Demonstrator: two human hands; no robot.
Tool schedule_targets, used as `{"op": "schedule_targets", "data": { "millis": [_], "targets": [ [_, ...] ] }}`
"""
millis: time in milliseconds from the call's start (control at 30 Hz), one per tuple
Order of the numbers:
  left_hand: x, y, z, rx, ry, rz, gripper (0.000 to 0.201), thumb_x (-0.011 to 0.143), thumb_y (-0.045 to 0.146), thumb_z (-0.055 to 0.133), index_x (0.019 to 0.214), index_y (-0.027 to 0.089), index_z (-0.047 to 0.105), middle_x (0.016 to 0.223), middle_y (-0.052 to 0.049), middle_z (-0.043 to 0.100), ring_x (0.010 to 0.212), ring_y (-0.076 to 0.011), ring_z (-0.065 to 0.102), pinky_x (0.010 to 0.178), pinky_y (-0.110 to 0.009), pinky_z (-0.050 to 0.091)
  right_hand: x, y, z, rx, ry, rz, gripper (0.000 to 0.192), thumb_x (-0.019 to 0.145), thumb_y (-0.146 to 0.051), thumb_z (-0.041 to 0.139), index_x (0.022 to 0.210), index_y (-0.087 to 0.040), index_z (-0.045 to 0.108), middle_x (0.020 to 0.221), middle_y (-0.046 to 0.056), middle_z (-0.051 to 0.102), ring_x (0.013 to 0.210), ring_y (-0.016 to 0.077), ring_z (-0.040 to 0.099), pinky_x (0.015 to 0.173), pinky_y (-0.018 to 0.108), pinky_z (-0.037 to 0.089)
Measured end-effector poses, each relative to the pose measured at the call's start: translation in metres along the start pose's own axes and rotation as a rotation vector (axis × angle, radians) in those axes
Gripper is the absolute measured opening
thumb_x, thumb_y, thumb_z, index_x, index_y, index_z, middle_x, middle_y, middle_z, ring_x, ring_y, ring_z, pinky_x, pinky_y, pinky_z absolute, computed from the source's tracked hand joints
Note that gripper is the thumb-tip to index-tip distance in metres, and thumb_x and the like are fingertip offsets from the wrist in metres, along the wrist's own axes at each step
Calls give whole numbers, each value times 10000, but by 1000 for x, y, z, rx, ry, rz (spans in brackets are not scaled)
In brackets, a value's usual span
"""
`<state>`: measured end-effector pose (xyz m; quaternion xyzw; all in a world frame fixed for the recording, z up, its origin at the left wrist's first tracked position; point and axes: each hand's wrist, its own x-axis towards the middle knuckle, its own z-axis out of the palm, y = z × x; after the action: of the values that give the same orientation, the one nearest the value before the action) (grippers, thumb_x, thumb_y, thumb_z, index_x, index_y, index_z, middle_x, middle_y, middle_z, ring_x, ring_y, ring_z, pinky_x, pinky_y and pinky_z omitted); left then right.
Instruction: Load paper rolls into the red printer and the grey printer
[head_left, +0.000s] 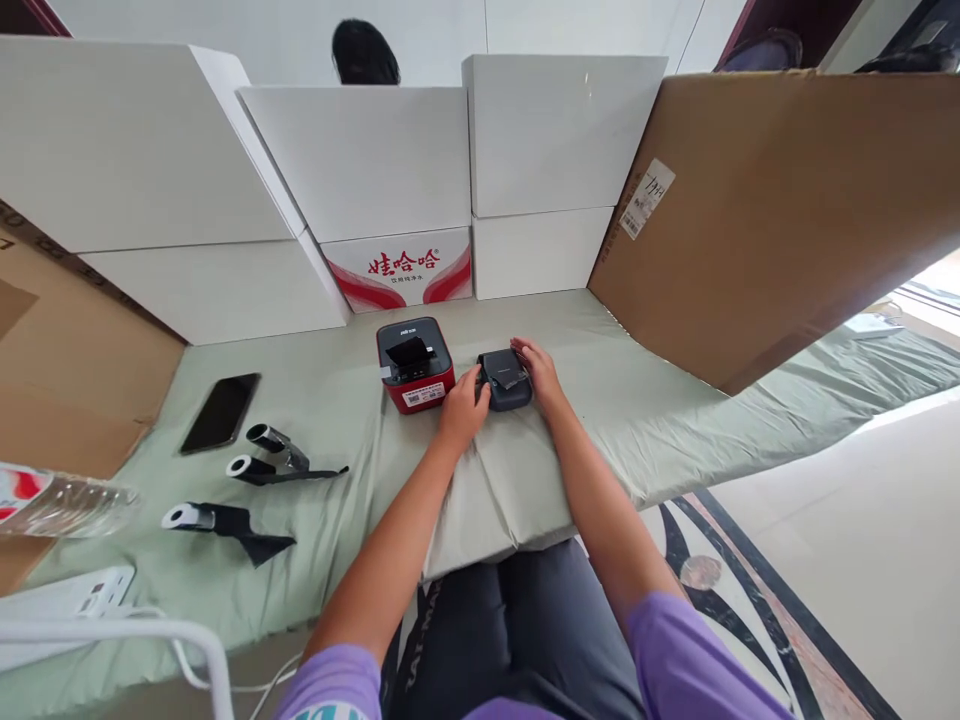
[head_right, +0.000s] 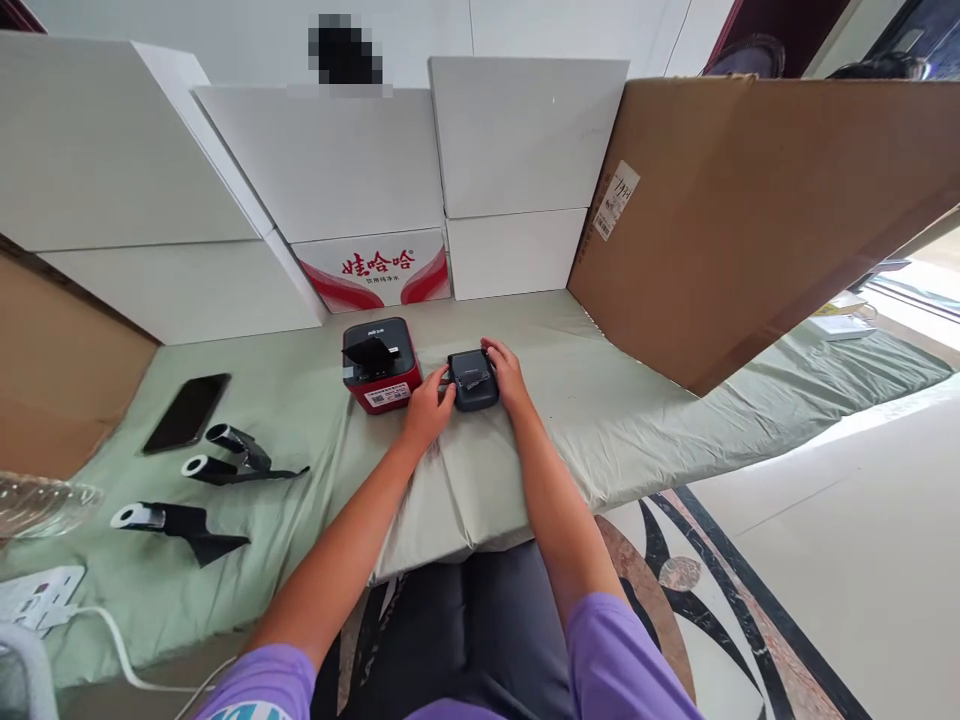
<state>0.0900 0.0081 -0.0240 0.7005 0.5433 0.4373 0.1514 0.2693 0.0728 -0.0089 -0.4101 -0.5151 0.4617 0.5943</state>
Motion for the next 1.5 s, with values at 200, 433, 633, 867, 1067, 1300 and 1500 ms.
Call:
{"op": "schedule_targets", "data": {
  "millis": [200,433,633,867,1067,1300,1500],
  "targets": [
    [-6,0,1,-154,35,-148,420,943,219,618,1360,161,628,1292,-168,738,1141,-293,744,1020,-449,596,-3,16,5,-71,63,64,528,861,-496,569,1268,-172,663,1432,133,663,1366,217,596,1226,397,381],
    [-14,13,-6,-114,154,0,335,929,179,573,1242,199,693,1194,-120,779,1030,-254,767,874,-381,617,2,21,6,-32,123,88,603,839,-599,559,1249,-165,649,1442,162,645,1358,236,610,1195,421,425],
    [-5,13,-69,62,587,234,281,867,224,651,1140,204,712,1262,-127,711,1258,-300,619,1188,-495,375,2,21,4,-12,138,103,592,823,-597,590,1242,-181,638,1433,159,647,1338,252,620,1188,429,429],
    [16,-53,-129,-575,569,-476,465,757,233,617,1221,226,608,1334,-94,623,1321,-268,565,1127,-422,444,2,21,6,-11,170,99,600,814,-630,599,1218,-187,637,1369,150,680,1291,253,645,1185,429,433],
    [31,-73,-112,-798,563,-637,458,678,191,623,1135,224,637,1172,-53,703,1099,-200,662,928,-307,534,2,24,4,-54,173,91,557,823,-631,586,1199,-222,636,1356,110,677,1292,246,627,1175,449,439],
    [39,-83,-102,-751,644,-552,409,731,209,672,1132,218,593,1167,-74,680,1020,-174,665,921,-303,538,-6,0,5,-37,199,114,551,855,-580,544,1262,-211,593,1398,138,633,1157,233,686,1044,403,521],
    [27,-78,-86,-858,690,-595,388,753,299,623,1120,171,623,1016,-49,677,912,-156,656,848,-276,527,-29,-44,13,-225,249,-184,385,908,-490,494,1103,-207,667,1202,120,731,1102,239,681,1018,421,518]
  ]
}}
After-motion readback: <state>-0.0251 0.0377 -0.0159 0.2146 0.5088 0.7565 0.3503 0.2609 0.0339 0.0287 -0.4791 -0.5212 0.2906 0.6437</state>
